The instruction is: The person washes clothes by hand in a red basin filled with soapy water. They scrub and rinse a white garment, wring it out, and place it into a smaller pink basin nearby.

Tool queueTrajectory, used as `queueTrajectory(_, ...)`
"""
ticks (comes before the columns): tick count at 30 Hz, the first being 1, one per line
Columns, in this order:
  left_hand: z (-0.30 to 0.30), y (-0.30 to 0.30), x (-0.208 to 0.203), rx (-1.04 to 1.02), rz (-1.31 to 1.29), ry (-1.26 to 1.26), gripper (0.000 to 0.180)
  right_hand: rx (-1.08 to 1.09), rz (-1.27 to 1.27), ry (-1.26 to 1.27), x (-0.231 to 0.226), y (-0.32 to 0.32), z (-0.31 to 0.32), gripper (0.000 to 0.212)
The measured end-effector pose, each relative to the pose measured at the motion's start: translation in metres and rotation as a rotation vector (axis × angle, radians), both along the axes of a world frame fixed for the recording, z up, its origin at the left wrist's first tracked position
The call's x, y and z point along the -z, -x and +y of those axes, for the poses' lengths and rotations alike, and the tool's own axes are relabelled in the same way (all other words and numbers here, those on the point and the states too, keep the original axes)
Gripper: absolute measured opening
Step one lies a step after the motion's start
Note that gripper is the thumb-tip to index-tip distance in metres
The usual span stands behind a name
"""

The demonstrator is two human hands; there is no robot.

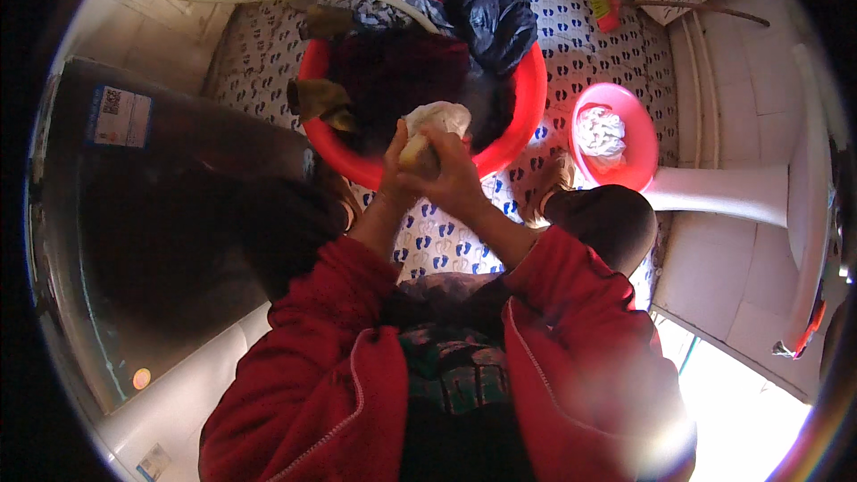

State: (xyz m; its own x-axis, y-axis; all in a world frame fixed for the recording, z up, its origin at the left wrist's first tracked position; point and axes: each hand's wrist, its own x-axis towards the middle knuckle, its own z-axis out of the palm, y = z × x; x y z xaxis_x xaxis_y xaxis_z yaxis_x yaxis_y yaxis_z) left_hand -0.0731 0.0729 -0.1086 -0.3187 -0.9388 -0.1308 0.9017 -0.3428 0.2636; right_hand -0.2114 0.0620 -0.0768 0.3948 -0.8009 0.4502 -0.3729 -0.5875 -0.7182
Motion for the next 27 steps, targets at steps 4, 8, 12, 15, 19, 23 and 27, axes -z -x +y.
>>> queueTrajectory(4, 0.006, 0.01, 0.019, -0.098, -0.244, -0.252, 0.059, 0.133, -0.086, -0.498, 0.011, 0.003, -0.015, 0.079)
queueTrajectory(8, 0.004, 0.017, 0.018, -0.211, -0.343, -0.562, 0.052, -0.11, -0.675, -1.332, 0.03, 0.033, -0.039, 0.06)
queueTrajectory(12, 0.004, -0.002, 0.024, -0.032, -1.116, -0.326, 0.048, -0.228, -1.007, -1.757, 0.04, 0.062, -0.021, 0.054)
queueTrajectory(15, 0.011, 0.008, 0.002, -0.049, -1.431, -0.175, 0.045, -0.316, -1.173, -1.706, 0.04, 0.067, -0.009, 0.06)
queueTrajectory(19, 0.004, -0.043, 0.07, 0.0, -0.89, -0.287, 0.046, -0.508, -1.224, -1.58, 0.027, 0.05, -0.013, 0.067)
queueTrajectory(23, 0.014, -0.034, 0.002, -0.111, -0.084, -0.308, 0.048, -0.488, -1.317, -1.433, 0.019, 0.038, -0.027, 0.067)
queueTrajectory(27, 0.021, -0.014, -0.003, -0.17, 0.024, -0.242, 0.047, -0.59, -1.454, -1.487, -0.02, 0.028, -0.043, 0.07)
